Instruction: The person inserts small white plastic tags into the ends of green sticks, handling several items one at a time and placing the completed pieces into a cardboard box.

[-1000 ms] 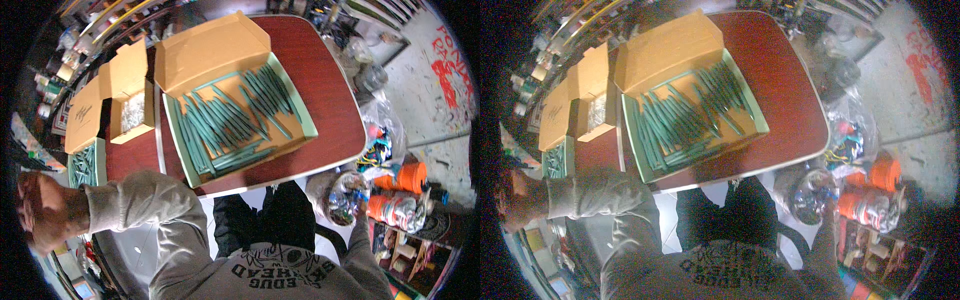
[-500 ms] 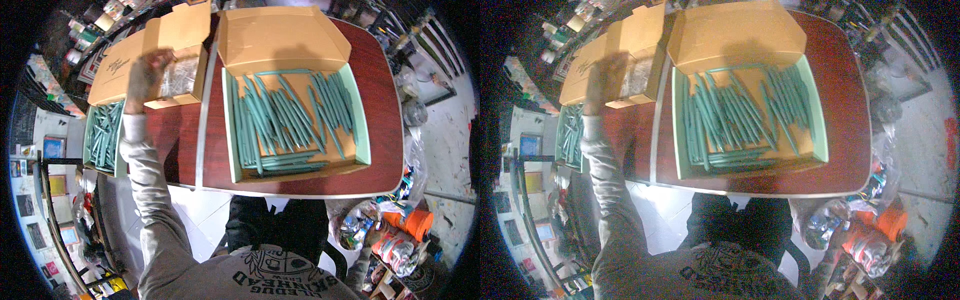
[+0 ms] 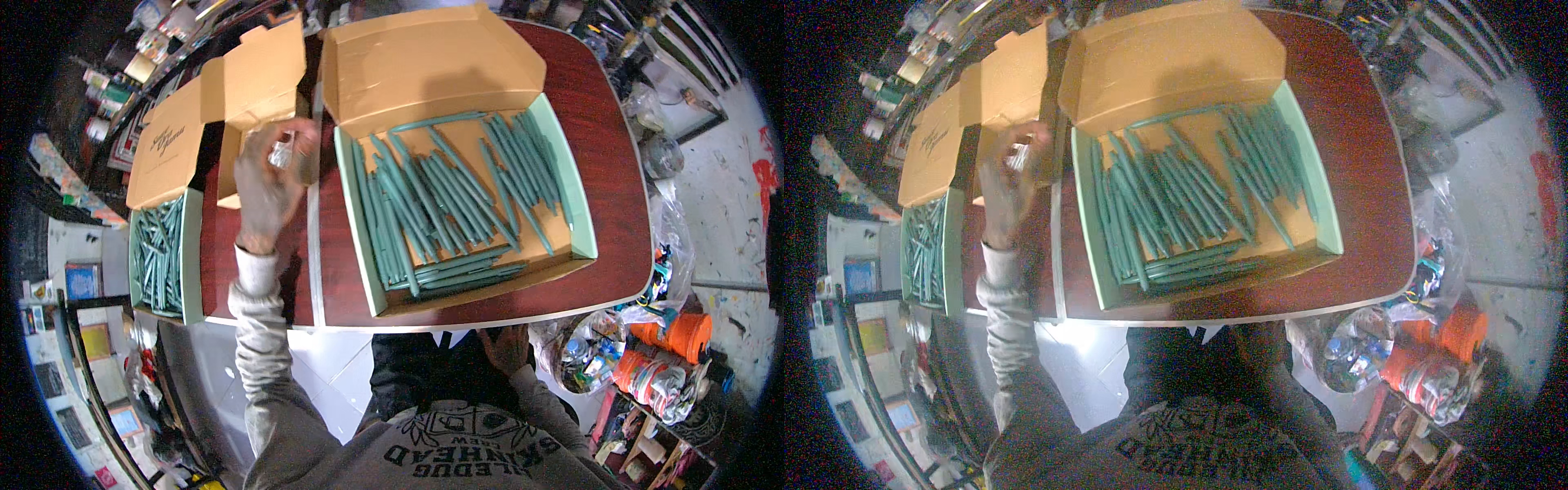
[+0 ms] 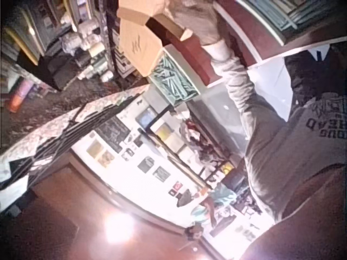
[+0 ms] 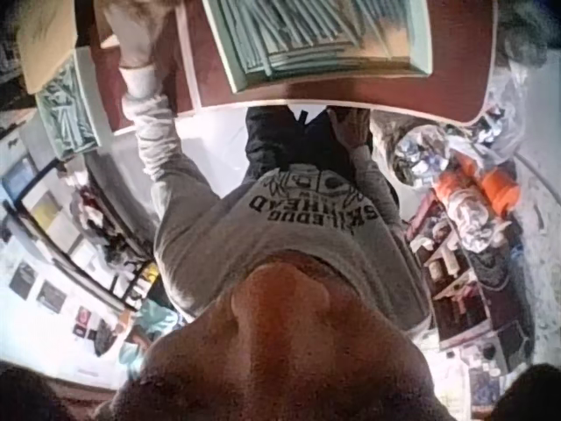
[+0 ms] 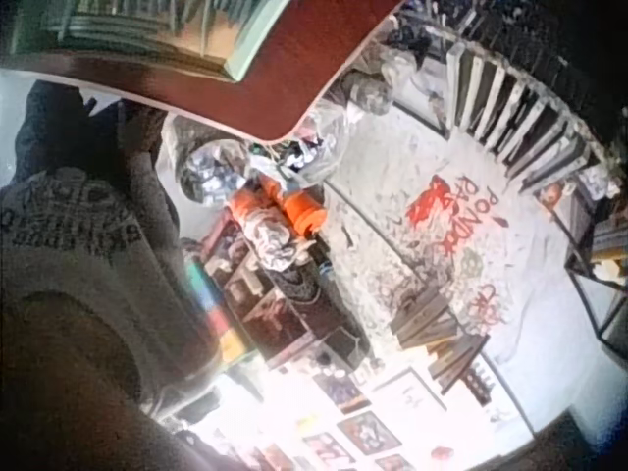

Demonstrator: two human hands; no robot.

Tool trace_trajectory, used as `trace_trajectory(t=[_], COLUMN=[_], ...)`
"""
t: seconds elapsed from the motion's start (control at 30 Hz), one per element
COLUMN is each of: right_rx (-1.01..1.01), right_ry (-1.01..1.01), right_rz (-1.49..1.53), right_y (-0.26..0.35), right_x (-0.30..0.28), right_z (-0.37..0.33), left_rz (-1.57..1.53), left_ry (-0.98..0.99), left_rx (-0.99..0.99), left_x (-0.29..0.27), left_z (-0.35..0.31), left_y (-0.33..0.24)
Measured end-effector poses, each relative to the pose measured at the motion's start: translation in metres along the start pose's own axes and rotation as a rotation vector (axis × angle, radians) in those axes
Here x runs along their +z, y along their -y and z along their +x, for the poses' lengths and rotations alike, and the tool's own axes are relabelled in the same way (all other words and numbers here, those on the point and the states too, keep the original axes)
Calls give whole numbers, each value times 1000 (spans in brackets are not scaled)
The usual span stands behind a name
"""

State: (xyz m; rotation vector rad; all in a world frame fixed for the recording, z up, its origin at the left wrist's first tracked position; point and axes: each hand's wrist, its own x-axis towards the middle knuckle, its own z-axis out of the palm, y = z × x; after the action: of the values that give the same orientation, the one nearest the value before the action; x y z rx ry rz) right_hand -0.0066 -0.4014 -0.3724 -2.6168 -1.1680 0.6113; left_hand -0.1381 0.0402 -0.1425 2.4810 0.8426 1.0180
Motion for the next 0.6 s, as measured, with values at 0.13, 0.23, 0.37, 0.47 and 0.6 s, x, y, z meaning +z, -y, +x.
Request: trace_trajectory(t=[0.13, 0.23, 0.37, 0.47, 0.6], right_rx=[-105, -159, -92, -88, -108], right_ry=[167, 214, 177, 169, 242], right_rz=[118, 455, 1045, 1040, 436], right_y=[-30, -59, -85, -86, -65], right_x=[14, 43, 76, 75, 38], right_z=[25, 55, 76, 73, 55], left_rz=[44, 278, 271, 130, 21], left_ry=[379, 490, 535, 549, 519], left_rx=[237, 452, 529, 533, 341], left_x=[29, 42, 41, 39, 45], left_z=[-6, -8, 0, 10, 11], left_y=[-43, -67, -74, -66, -59])
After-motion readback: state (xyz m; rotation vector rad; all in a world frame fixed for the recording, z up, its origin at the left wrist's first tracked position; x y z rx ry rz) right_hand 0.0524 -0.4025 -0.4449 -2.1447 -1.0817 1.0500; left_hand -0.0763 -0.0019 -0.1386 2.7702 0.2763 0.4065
